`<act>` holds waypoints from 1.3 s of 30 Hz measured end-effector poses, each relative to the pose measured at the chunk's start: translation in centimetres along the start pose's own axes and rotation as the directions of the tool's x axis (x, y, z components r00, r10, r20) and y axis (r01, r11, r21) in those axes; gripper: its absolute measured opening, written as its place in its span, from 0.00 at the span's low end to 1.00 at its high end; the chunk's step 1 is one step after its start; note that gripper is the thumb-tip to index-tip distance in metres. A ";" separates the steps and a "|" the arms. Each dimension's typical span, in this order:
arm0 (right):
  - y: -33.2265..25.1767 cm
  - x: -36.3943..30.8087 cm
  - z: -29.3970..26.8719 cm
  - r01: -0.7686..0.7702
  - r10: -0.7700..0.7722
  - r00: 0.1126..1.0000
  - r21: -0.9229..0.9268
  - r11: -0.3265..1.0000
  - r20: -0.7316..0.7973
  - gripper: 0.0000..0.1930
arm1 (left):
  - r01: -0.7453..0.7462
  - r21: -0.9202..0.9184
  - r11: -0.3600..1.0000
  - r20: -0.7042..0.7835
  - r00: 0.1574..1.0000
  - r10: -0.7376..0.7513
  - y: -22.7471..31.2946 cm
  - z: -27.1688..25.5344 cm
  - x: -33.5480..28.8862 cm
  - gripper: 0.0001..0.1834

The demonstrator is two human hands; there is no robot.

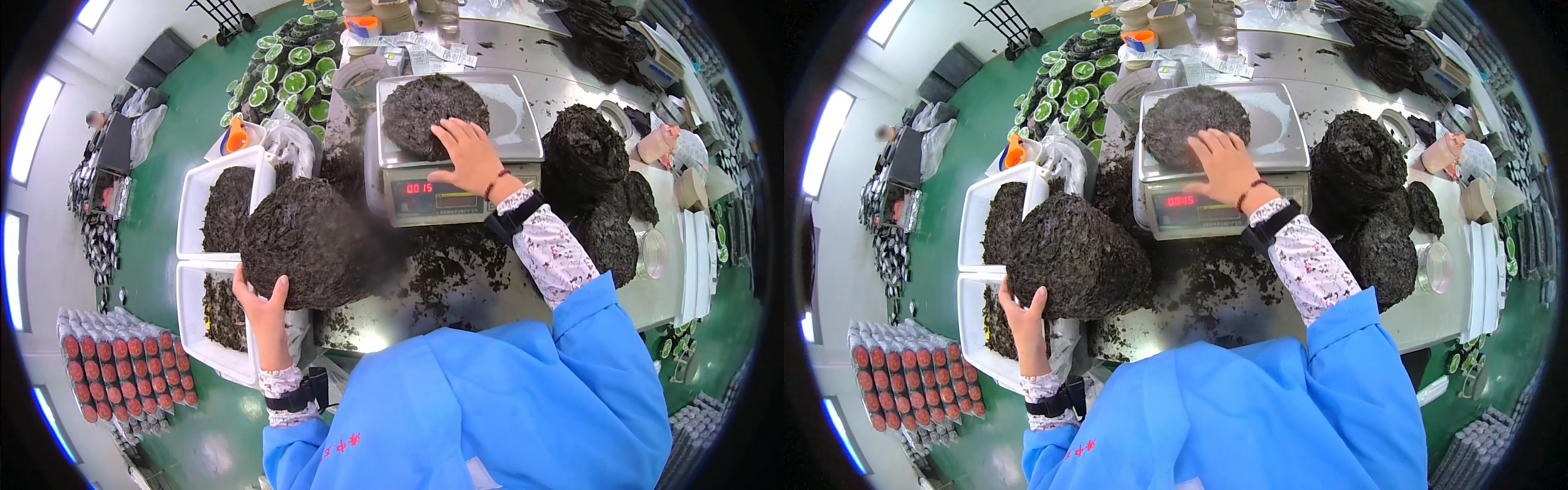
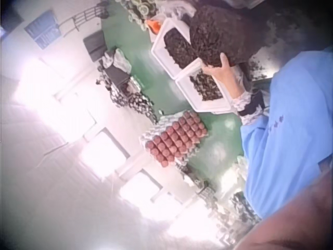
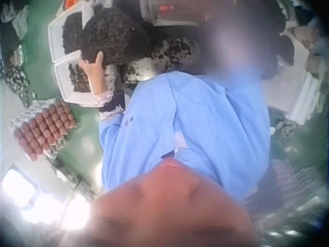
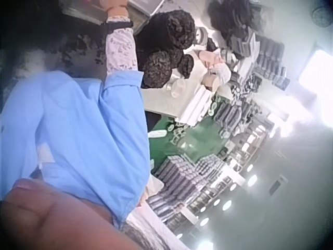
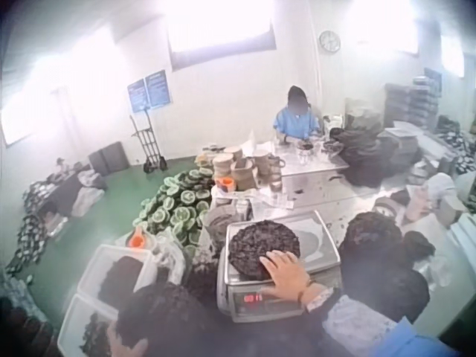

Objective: The person repeatedly scoops dark dried seaweed from white bins, forms it into round cakes by hand, and places them on a digital scale to check weight. The person adjusts the cakes by adding or removing material until the target weight is reached, then sets the finished cakes aside.

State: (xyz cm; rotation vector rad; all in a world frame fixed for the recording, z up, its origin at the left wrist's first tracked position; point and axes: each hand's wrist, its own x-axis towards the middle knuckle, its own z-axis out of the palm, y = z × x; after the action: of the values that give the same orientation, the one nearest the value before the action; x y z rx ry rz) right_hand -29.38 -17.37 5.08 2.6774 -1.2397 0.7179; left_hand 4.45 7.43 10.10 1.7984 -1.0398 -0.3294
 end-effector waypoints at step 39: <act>10.8 10.1 3.5 -0.517 0.472 0.855 0.310 0.797 0.212 0.22 | -0.638 0.410 0.652 0.316 0.769 0.555 9.3 36.4 7.5 0.37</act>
State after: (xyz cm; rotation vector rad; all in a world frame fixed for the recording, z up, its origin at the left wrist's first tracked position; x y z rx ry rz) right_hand -30.53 -32.52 5.55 2.7082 -2.0802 0.9252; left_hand -18.59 -22.22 2.56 1.7429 -1.9101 0.2426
